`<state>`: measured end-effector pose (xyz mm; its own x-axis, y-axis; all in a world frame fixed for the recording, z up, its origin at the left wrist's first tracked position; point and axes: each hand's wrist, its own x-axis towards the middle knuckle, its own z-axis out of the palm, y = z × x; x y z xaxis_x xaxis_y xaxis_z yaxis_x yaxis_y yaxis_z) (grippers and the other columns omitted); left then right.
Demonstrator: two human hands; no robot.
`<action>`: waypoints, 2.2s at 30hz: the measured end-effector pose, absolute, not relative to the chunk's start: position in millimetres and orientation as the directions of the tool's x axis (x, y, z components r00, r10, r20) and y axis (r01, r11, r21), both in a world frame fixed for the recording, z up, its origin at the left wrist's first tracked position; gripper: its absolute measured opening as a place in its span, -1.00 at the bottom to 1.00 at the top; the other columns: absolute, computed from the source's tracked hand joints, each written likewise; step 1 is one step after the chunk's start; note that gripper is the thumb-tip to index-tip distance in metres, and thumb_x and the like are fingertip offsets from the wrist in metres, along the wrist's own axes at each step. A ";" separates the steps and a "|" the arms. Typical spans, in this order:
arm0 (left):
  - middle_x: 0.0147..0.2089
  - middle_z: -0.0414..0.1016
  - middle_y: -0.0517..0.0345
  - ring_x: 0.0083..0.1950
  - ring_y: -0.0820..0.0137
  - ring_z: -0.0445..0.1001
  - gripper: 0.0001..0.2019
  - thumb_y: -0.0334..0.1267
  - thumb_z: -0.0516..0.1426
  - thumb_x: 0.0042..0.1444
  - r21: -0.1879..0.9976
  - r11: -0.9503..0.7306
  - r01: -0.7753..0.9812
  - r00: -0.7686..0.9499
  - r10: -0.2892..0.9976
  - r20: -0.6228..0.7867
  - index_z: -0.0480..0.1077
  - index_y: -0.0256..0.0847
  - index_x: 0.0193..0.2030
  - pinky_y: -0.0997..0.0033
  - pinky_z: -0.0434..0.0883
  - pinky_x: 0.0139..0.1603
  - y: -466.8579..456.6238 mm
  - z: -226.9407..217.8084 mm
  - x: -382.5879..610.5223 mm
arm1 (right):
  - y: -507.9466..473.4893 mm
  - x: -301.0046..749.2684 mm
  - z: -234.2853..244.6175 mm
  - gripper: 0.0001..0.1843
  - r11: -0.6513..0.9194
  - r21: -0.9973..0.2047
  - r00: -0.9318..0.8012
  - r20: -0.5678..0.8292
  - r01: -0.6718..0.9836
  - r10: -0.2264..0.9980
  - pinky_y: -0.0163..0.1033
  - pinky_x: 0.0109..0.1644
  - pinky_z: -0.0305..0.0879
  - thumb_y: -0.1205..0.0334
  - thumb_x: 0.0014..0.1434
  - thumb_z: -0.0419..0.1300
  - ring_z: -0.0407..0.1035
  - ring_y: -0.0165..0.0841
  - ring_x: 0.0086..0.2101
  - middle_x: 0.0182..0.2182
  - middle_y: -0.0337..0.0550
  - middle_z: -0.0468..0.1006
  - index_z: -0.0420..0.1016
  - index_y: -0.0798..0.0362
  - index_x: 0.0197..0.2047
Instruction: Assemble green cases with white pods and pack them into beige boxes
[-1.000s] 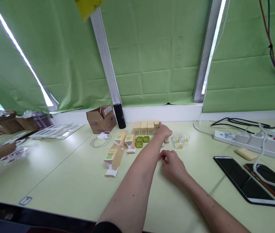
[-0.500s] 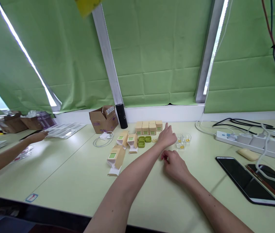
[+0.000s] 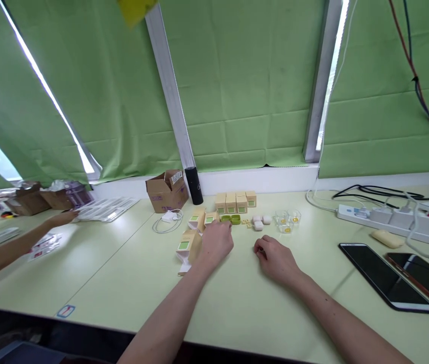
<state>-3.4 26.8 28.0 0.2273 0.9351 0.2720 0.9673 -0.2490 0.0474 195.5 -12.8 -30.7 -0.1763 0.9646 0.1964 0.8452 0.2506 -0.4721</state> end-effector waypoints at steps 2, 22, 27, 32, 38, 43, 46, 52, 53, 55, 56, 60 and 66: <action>-0.16 0.63 -0.05 -0.05 0.10 0.55 -0.70 -0.32 -0.02 0.31 0.006 -0.215 0.977 0.206 0.943 0.263 0.54 -0.10 -0.05 0.19 0.41 -0.08 26.9 26.5 -11.4 | -13.3 195.1 -29.5 -0.80 0.248 -0.475 -0.175 0.192 0.844 0.966 -0.27 -0.31 0.01 0.47 0.24 0.12 0.41 -0.32 -0.15 -0.16 -0.14 0.52 0.50 0.01 -0.21; -0.19 0.61 -0.25 0.08 0.01 0.47 -0.67 -0.64 0.02 0.08 -0.129 -0.289 0.949 0.309 0.932 0.187 0.55 -0.33 -0.18 0.15 0.36 -0.03 37.6 4.9 -6.0 | -14.7 194.6 -32.1 -0.86 0.266 -0.517 -0.151 0.254 0.813 0.955 -0.26 -0.32 0.02 0.31 0.27 0.12 0.40 -0.34 -0.26 -0.10 -0.19 0.49 0.22 -0.04 -0.13; -0.25 0.60 -0.17 0.02 0.04 0.46 -0.77 -0.53 0.08 0.17 -0.005 -0.349 0.937 0.339 0.904 0.260 0.55 -0.24 -0.20 0.17 0.34 -0.05 32.3 -5.6 -4.5 | -14.0 195.5 -31.5 -0.85 0.234 -0.545 -0.115 0.243 0.805 0.963 -0.26 -0.33 0.04 0.28 0.26 0.12 0.39 -0.33 -0.29 -0.14 -0.21 0.49 0.19 -0.05 -0.14; -0.30 0.58 -0.10 -0.03 0.06 0.45 -0.82 -0.40 0.12 0.23 0.162 -0.454 0.876 0.395 0.869 0.299 0.57 -0.17 -0.27 0.17 0.34 -0.08 23.0 -10.9 2.5 | -13.4 196.1 -31.0 -0.79 0.217 -0.562 -0.097 0.236 0.798 0.967 -0.26 -0.33 0.06 0.27 0.25 0.14 0.40 -0.33 -0.30 -0.09 -0.18 0.49 0.23 -0.06 -0.05; -0.02 0.56 -0.05 0.11 0.03 0.36 -0.60 -0.34 0.26 0.09 0.302 -0.483 0.822 0.348 0.846 0.404 0.45 -0.15 0.10 0.09 0.34 0.07 20.5 -10.1 3.8 | -13.0 196.4 -29.8 -0.70 0.185 -0.593 -0.070 0.211 0.784 0.975 -0.25 -0.29 0.13 0.30 0.24 0.15 0.42 -0.31 -0.25 -0.04 -0.14 0.51 0.25 -0.05 0.03; 0.18 0.40 -0.11 0.24 0.01 0.28 -0.43 -0.44 0.24 0.03 0.330 -0.435 0.838 0.331 0.885 0.328 0.35 -0.17 0.22 0.06 0.28 0.22 29.8 -13.2 -1.9 | -12.9 196.2 -28.6 -0.69 0.182 -0.592 -0.077 0.198 0.785 0.977 -0.23 -0.28 0.14 0.31 0.24 0.15 0.43 -0.29 -0.21 -0.02 -0.13 0.51 0.27 -0.04 0.05; 0.20 0.39 -0.10 0.28 0.02 0.27 -0.45 -0.45 0.20 0.07 0.324 -0.413 0.851 0.319 0.897 0.305 0.35 -0.14 0.24 0.07 0.25 0.25 36.4 -17.1 -5.1 | -12.5 196.3 -28.9 -0.70 0.173 -0.586 -0.080 0.182 0.792 0.980 -0.24 -0.28 0.14 0.30 0.25 0.15 0.43 -0.30 -0.21 0.00 -0.13 0.51 0.27 -0.05 0.05; 0.10 0.44 -0.05 0.23 0.05 0.37 -0.79 -0.31 0.23 0.17 0.297 -0.392 0.871 0.312 0.907 0.282 0.49 -0.14 -0.04 0.05 0.26 0.22 38.0 -20.0 -7.5 | -12.5 196.1 -29.6 -0.71 0.179 -0.569 -0.087 0.185 0.803 0.979 -0.25 -0.28 0.13 0.31 0.26 0.14 0.44 -0.30 -0.19 0.00 -0.13 0.50 0.29 -0.05 0.05; 0.09 0.44 -0.04 0.21 0.07 0.40 -0.84 -0.31 0.22 0.19 0.300 -0.389 0.871 0.310 0.909 0.278 0.49 -0.14 -0.08 0.05 0.26 0.20 36.9 -19.7 -7.0 | -12.7 196.0 -29.4 -0.71 0.181 -0.567 -0.088 0.188 0.804 0.978 -0.24 -0.28 0.13 0.31 0.26 0.14 0.44 -0.29 -0.18 0.00 -0.13 0.50 0.29 -0.05 0.05; 0.05 0.46 -0.02 0.16 0.11 0.45 -0.91 -0.33 0.19 0.22 0.303 -0.389 0.870 0.312 0.910 0.273 0.48 -0.16 -0.13 0.06 0.26 0.19 34.6 -18.8 -5.2 | -13.3 196.0 -28.7 -0.71 0.184 -0.566 -0.090 0.190 0.804 0.978 -0.24 -0.28 0.14 0.30 0.26 0.14 0.44 -0.30 -0.18 0.01 -0.13 0.50 0.29 -0.05 0.05; 0.04 0.46 -0.01 0.14 0.13 0.46 -0.92 -0.35 0.18 0.23 0.302 -0.391 0.869 0.316 0.910 0.270 0.47 -0.16 -0.15 0.06 0.26 0.18 33.4 -18.3 -4.1 | -13.5 196.0 -28.3 -0.71 0.184 -0.568 -0.091 0.188 0.802 0.978 -0.24 -0.28 0.14 0.30 0.27 0.13 0.44 -0.30 -0.19 0.01 -0.13 0.50 0.29 -0.05 0.05; 0.02 0.50 0.02 0.12 0.17 0.47 -0.90 -0.42 0.13 0.25 0.303 -0.402 0.864 0.331 0.907 0.259 0.42 -0.17 -0.15 0.07 0.24 0.19 29.6 -15.7 -0.3 | -13.6 196.0 -26.6 -0.71 0.168 -0.581 -0.082 0.172 0.796 0.982 -0.24 -0.27 0.14 0.30 0.27 0.13 0.43 -0.31 -0.21 0.01 -0.14 0.50 0.29 -0.05 0.06; 0.04 0.51 0.03 0.13 0.16 0.44 -0.71 -0.52 0.11 0.16 0.401 -0.483 0.778 0.348 0.864 0.364 0.30 -0.15 -0.02 0.06 0.28 0.19 22.8 -11.2 1.4 | -11.5 197.5 -29.3 -0.64 0.159 -0.615 -0.068 0.169 0.772 0.983 -0.22 -0.26 0.16 0.27 0.25 0.15 0.44 -0.30 -0.24 0.00 -0.13 0.51 0.30 -0.06 0.11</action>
<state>1.4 22.8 -11.2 0.3482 0.8637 0.3644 0.7782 -0.4830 0.4014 197.5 -11.5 -29.3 -0.0683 0.9832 0.1691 0.7723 0.1594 -0.6149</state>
